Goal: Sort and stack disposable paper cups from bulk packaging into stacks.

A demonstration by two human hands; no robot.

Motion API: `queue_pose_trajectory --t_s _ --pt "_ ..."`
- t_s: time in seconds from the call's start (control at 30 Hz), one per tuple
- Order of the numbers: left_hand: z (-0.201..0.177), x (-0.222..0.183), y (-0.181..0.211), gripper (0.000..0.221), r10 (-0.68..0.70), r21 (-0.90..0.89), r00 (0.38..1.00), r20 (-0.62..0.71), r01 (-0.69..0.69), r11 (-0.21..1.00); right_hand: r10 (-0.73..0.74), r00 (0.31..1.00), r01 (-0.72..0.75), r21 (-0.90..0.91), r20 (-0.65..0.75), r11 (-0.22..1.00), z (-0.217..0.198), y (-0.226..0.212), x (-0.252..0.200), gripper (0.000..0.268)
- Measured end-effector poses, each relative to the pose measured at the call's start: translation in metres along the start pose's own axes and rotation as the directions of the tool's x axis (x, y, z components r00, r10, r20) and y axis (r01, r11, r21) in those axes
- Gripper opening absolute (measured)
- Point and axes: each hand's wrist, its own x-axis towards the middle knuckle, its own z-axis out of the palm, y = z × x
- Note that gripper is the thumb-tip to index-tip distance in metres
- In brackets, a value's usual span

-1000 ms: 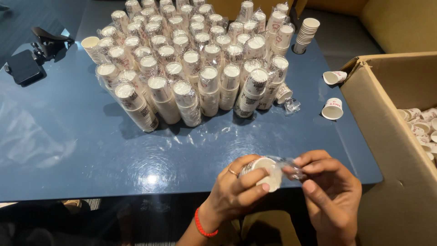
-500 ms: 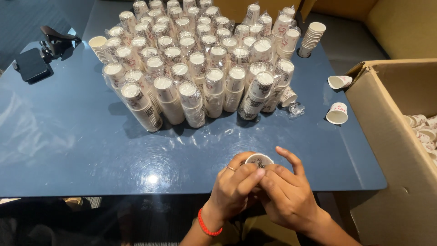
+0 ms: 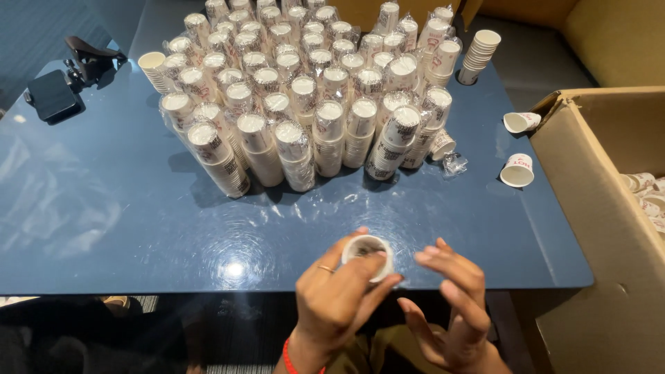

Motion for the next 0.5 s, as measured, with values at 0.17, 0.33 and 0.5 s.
queue_pose_trajectory --t_s 0.17,0.33,0.5 --pt "0.012 -0.048 -0.016 0.026 -0.527 -0.084 0.813 -0.247 0.524 0.848 0.328 0.944 -0.329 0.052 0.028 0.943 0.018 -0.002 -0.017 0.076" --pt "0.014 -0.092 -0.027 0.02 -0.711 -0.16 0.7 -0.061 0.696 0.699 0.563 0.754 -0.613 0.057 0.338 0.788 0.022 0.009 -0.052 0.079" --pt "0.005 -0.091 -0.014 0.043 -0.547 0.172 0.781 -0.3 0.609 0.775 0.436 0.881 -0.457 0.091 0.185 0.885 0.013 -0.001 -0.027 0.067"
